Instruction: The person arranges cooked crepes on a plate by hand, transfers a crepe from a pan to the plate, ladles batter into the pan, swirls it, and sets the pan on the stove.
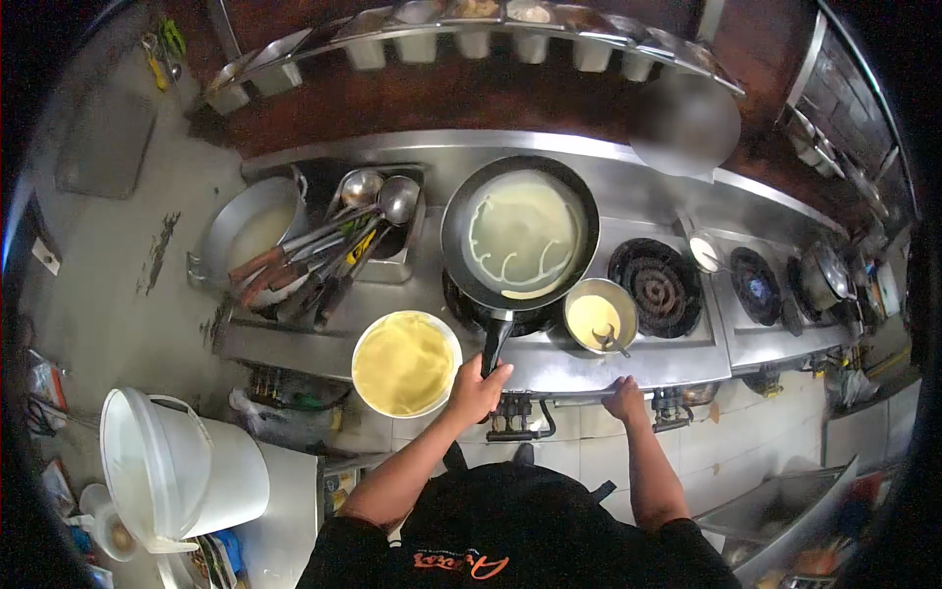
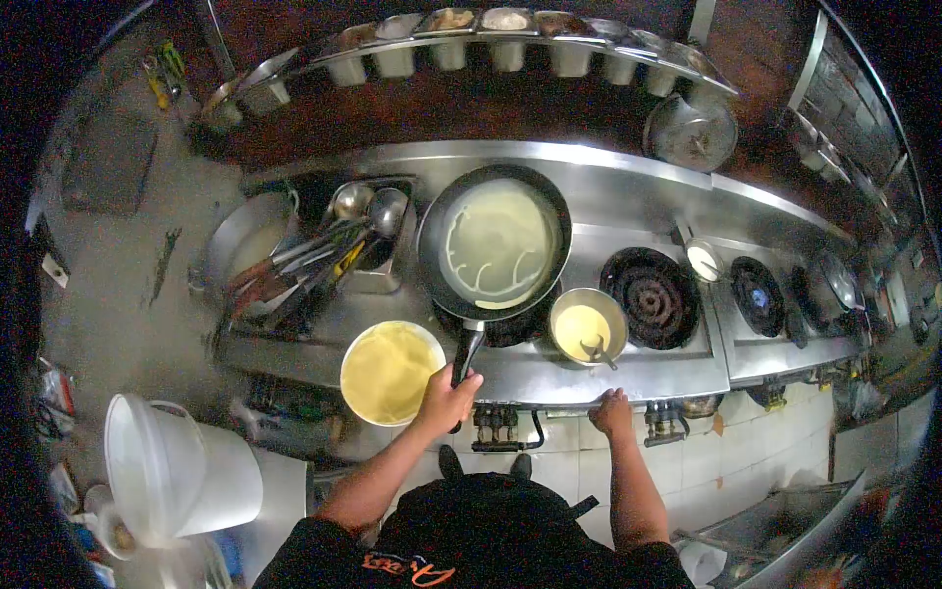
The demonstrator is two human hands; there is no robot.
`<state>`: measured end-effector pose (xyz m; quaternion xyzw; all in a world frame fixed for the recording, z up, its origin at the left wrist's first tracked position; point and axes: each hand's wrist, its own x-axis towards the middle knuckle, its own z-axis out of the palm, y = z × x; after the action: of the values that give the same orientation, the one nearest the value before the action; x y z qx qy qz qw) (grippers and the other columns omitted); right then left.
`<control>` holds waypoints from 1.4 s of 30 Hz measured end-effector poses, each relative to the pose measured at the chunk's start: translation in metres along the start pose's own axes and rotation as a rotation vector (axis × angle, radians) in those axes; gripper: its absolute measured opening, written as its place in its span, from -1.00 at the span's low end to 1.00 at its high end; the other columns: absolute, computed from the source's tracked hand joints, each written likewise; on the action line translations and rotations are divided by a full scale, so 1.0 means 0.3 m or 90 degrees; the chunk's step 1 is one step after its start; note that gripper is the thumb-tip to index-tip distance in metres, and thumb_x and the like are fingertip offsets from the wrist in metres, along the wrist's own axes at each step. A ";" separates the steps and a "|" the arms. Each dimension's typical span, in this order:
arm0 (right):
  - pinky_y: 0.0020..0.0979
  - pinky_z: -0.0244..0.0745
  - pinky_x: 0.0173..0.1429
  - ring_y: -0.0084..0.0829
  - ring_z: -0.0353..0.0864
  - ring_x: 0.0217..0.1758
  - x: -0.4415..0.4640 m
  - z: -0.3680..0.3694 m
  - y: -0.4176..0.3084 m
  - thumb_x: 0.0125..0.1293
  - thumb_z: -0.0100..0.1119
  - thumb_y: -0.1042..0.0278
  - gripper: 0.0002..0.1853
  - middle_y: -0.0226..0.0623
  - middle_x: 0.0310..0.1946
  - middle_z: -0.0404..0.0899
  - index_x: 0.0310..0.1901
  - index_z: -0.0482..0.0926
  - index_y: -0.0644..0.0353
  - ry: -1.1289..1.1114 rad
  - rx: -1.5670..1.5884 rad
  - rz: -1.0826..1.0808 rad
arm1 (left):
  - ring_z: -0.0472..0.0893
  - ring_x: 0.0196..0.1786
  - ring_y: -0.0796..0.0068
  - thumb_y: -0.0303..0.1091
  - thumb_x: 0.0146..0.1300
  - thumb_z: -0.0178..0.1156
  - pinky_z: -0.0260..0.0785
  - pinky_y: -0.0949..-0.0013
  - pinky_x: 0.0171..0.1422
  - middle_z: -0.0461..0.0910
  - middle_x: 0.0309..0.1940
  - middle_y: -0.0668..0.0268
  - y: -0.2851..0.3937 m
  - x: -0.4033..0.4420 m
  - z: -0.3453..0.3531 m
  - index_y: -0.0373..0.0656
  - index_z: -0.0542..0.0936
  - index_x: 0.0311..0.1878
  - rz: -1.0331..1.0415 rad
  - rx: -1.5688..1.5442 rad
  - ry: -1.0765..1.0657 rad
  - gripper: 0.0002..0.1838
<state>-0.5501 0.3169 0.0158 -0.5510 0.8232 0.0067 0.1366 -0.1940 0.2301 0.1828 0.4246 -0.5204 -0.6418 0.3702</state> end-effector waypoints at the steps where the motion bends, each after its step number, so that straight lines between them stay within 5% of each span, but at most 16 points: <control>1: -0.05 0.52 0.06 0.03 0.47 0.09 0.003 -0.014 -0.008 0.02 0.31 0.11 -0.46 0.02 -0.03 0.41 -0.03 0.44 0.30 -0.020 0.006 0.005 | 0.31 -0.74 0.69 -0.25 0.36 0.20 0.18 0.52 -0.67 0.34 -0.69 0.51 0.004 -0.006 0.000 -0.13 0.40 -0.21 -0.020 -0.021 -0.011 -0.79; 11: -0.02 0.46 0.11 0.18 0.45 0.00 -0.016 0.009 0.008 0.05 0.24 0.20 -0.52 0.14 -0.06 0.41 -0.04 0.47 0.33 0.088 0.040 -0.077 | 0.31 -0.71 0.68 -0.13 0.38 0.16 0.20 0.51 -0.63 0.30 -0.70 0.50 0.064 -0.093 -0.015 -0.10 0.37 -0.30 -0.179 -0.133 -0.099 -0.72; 15: -0.11 0.38 0.29 0.10 0.46 0.19 -0.074 0.006 0.001 0.08 0.27 0.31 -0.54 0.16 0.09 0.47 0.01 0.50 0.36 0.179 0.214 -0.041 | 0.29 -0.71 0.69 -0.10 0.39 0.15 0.18 0.51 -0.61 0.26 -0.71 0.52 0.092 -0.142 -0.042 -0.04 0.34 -0.37 -0.250 -0.165 -0.137 -0.69; 16: -0.19 0.35 0.34 0.02 0.47 0.25 -0.104 0.027 -0.009 0.12 0.28 0.32 -0.52 0.12 0.11 0.52 0.08 0.53 0.36 0.249 0.228 0.010 | 0.27 -0.72 0.69 -0.15 0.42 0.13 0.16 0.52 -0.62 0.23 -0.70 0.56 0.096 -0.152 -0.055 -0.03 0.33 -0.24 -0.275 -0.167 -0.158 -0.76; 23: -0.25 0.49 0.17 -0.08 0.62 0.08 -0.293 0.151 0.061 0.17 0.30 0.26 -0.52 0.07 0.01 0.62 0.09 0.55 0.36 0.123 0.461 0.208 | 0.29 -0.73 0.67 -0.20 0.42 0.11 0.16 0.46 -0.64 0.28 -0.68 0.54 0.261 -0.215 -0.134 -0.04 0.33 -0.30 -0.446 -0.170 -0.163 -0.77; 31: -0.22 0.57 -0.01 -0.05 0.69 -0.13 -0.416 0.227 0.106 0.14 0.33 0.27 -0.66 0.06 -0.16 0.67 -0.12 0.63 0.34 0.038 0.413 0.204 | 0.31 -0.70 0.69 -0.19 0.38 0.17 0.19 0.49 -0.62 0.29 -0.67 0.54 0.471 -0.227 -0.284 -0.05 0.36 -0.37 -0.583 -0.039 -0.217 -0.73; 42: -0.28 0.57 0.03 -0.13 0.70 -0.09 -0.389 0.212 0.069 0.14 0.29 0.29 -0.67 0.04 -0.21 0.69 -0.15 0.64 0.38 -0.038 0.453 0.165 | 0.38 -0.70 0.57 -0.13 0.37 0.16 0.25 0.36 -0.60 0.38 -0.68 0.41 0.750 -0.189 -0.360 -0.23 0.46 -0.36 -0.595 0.541 -0.241 -0.66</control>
<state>-0.5136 0.4412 -0.0213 -0.3599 0.8326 -0.2467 0.3413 -0.0654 0.2024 0.4023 0.5950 -0.5451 -0.5373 -0.2452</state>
